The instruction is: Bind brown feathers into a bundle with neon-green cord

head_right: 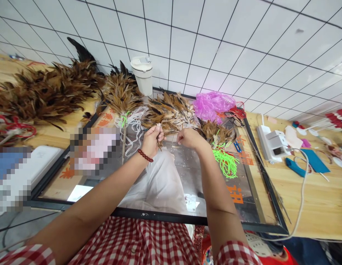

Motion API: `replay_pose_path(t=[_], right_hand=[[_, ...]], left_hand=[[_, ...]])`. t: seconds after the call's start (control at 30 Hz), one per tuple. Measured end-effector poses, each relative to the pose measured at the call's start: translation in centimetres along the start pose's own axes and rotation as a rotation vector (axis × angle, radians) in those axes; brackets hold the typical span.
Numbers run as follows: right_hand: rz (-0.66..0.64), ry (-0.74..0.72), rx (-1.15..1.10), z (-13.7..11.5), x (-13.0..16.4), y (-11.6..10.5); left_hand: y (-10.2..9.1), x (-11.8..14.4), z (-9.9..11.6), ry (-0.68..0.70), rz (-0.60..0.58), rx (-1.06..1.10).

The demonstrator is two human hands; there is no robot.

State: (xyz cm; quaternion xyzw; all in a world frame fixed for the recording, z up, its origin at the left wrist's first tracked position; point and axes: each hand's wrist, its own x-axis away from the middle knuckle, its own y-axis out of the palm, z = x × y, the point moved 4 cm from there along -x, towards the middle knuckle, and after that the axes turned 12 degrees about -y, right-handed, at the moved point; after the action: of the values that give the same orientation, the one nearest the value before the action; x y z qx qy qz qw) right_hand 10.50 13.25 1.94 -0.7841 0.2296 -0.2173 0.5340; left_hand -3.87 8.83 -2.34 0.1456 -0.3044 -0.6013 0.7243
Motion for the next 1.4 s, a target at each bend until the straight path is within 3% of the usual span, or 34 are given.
replay_pose_path(t=[0.07, 0.2, 0.4, 0.57, 0.73, 0.93, 1.07, 1.17, 1.4], right_hand=[[0.020, 0.032, -0.027, 0.5, 0.5, -0.6], [0.183, 0.105, 0.093, 1.6, 0.5, -1.1], [0.216, 0.079, 0.117, 0.7, -0.7, 0.4], [0.107, 0.005, -0.034, 0.6, 0.2, -0.7], [0.236, 0.081, 0.060, 1.3, 0.7, -1.6], [0.269, 0.037, 0.100, 0.9, -0.6, 0.3], [0.349, -0.007, 0.009, 0.6, -0.2, -0.9], [0.306, 0.017, -0.072, 0.2, 0.2, -1.5], [0.154, 0.064, -0.058, 0.2, -0.2, -0.5]], left_hand=[[0.0, 0.0, 0.0, 0.000, 0.005, -0.001], [0.0, 0.0, 0.0, -0.006, 0.003, 0.005], [0.0, 0.0, -0.1, -0.015, 0.010, 0.016], [0.0, 0.0, 0.0, -0.007, 0.000, 0.025], [0.1, 0.0, 0.0, -0.008, -0.001, 0.009], [0.1, 0.1, 0.0, -0.005, -0.004, 0.008], [0.1, 0.2, 0.1, -0.006, 0.001, 0.010], [0.1, 0.2, 0.1, -0.012, 0.001, -0.005], [0.1, 0.1, 0.1, -0.003, 0.003, 0.001]])
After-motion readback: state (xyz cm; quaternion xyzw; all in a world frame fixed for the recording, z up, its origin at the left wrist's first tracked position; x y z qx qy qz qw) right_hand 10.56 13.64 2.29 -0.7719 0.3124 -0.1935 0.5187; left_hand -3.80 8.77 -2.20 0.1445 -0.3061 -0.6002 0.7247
